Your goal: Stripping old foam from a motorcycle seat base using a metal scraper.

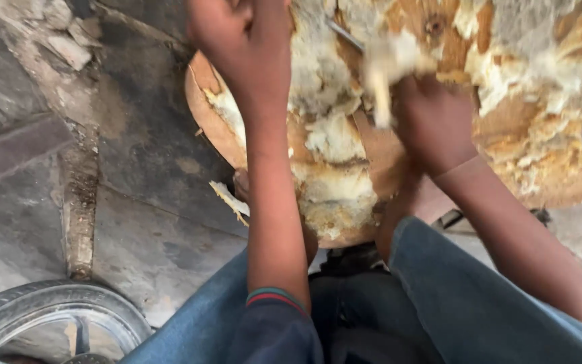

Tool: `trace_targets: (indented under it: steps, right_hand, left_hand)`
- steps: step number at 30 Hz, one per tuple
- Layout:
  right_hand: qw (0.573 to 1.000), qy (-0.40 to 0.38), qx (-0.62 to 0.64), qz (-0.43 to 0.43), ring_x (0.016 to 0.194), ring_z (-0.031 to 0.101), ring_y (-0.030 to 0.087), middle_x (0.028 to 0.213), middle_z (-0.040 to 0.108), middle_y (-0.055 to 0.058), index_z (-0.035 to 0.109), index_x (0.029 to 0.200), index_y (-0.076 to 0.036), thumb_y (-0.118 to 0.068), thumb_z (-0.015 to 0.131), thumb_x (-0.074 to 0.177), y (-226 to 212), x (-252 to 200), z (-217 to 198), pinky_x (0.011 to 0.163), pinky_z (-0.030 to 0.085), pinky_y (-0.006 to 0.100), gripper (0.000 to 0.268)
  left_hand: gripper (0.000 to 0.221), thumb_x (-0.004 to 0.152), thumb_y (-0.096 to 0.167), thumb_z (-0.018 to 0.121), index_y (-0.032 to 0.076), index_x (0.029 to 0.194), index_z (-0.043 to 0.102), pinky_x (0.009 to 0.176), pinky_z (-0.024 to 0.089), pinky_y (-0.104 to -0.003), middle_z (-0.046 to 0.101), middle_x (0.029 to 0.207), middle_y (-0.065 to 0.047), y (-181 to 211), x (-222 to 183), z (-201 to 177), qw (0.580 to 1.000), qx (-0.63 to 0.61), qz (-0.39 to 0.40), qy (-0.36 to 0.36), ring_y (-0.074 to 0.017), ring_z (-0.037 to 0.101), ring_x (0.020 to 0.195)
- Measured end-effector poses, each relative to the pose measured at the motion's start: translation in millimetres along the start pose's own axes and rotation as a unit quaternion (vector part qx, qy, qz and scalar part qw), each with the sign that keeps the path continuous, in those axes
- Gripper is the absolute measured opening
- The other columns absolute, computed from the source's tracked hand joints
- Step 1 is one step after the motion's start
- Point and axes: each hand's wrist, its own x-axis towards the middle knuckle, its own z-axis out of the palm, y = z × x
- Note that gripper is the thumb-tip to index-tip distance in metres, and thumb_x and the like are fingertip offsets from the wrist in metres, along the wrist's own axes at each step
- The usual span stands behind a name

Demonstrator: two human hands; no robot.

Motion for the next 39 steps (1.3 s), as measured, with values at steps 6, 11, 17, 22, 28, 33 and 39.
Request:
trace_targets:
  steps: [6,11,17,22,28,33,39]
  right_hand:
    - [0.993,-0.008,0.045,0.112,0.059,0.063,0.033,0.084,0.066,0.015,0.067,0.138,-0.004,-0.010,0.065,0.097,-18.0,-44.1,-34.9,0.050,0.047,0.042,0.041]
    - [0.982,-0.026,0.043,0.182,0.059,0.061,0.031,0.078,0.064,0.011,0.068,0.136,-0.009,-0.008,0.065,0.106,-37.5,-81.2,-37.0,0.051,0.047,0.043,0.031]
    - [0.982,0.016,0.004,0.187,0.052,0.057,0.018,0.078,0.066,0.007,0.067,0.134,-0.002,-0.001,0.062,0.108,-33.4,-24.3,-28.6,0.042,0.040,0.032,0.027]
    - [0.980,-0.006,0.008,0.199,0.043,0.051,0.015,0.067,0.064,0.008,0.066,0.139,0.003,0.000,0.063,0.107,-37.3,-45.9,-37.6,0.036,0.036,0.030,0.032]
    - [0.930,-0.043,0.271,0.245,0.063,0.057,0.014,0.082,0.066,0.010,0.057,0.151,-0.002,-0.003,0.066,0.101,-44.8,-70.9,-72.2,0.056,0.046,0.030,0.051]
    - [0.683,-0.157,0.618,0.355,0.061,0.056,0.007,0.121,0.071,0.006,0.044,0.158,-0.006,0.000,0.057,0.097,-29.4,-90.8,-74.8,0.051,0.047,0.024,0.063]
    - [0.799,-0.098,0.516,0.292,0.090,0.068,0.009,0.107,0.073,0.012,0.055,0.146,0.002,0.001,0.060,0.098,-44.9,-94.2,-69.5,0.078,0.054,0.024,0.048]
  left_hand:
    - [0.038,0.104,0.033,0.062,-0.002,0.116,0.056,0.057,0.042,-0.033,0.060,0.077,-0.007,51.6,51.4,16.0,0.990,-0.080,0.112,-0.024,-0.0123,0.047,0.059]
    - [0.027,0.107,0.027,0.068,0.009,0.125,0.061,0.061,0.049,-0.033,0.067,0.093,-0.004,42.5,-2.0,-13.2,0.998,-0.053,-0.035,-0.004,-0.0154,0.060,0.067]
    - [0.018,0.112,0.023,0.067,0.008,0.120,0.062,0.056,0.035,-0.027,0.059,0.078,0.000,27.7,2.9,-4.9,1.000,0.001,-0.010,-0.024,-0.0069,0.044,0.063]
    - [0.018,0.112,0.023,0.067,0.007,0.105,0.062,0.058,0.031,-0.027,0.050,0.073,0.002,25.5,13.7,9.2,0.999,0.041,0.014,0.004,-0.0057,0.037,0.062]
    - [0.019,0.108,0.029,0.063,0.010,0.106,0.064,0.040,0.037,-0.018,0.070,0.082,0.001,32.7,2.1,24.5,0.997,0.053,-0.023,-0.048,-0.0022,0.055,0.048]
    - [0.046,0.105,0.047,0.051,0.012,0.081,0.069,0.053,0.053,-0.028,0.059,0.059,-0.001,77.0,-14.4,43.2,0.742,0.162,-0.337,-0.556,-0.0092,0.058,0.049]
    - [0.058,0.106,0.052,0.042,0.004,0.086,0.068,0.060,0.055,-0.034,0.062,0.067,-0.005,87.0,-120.8,56.7,0.564,0.251,-0.503,-0.605,-0.0151,0.061,0.057]
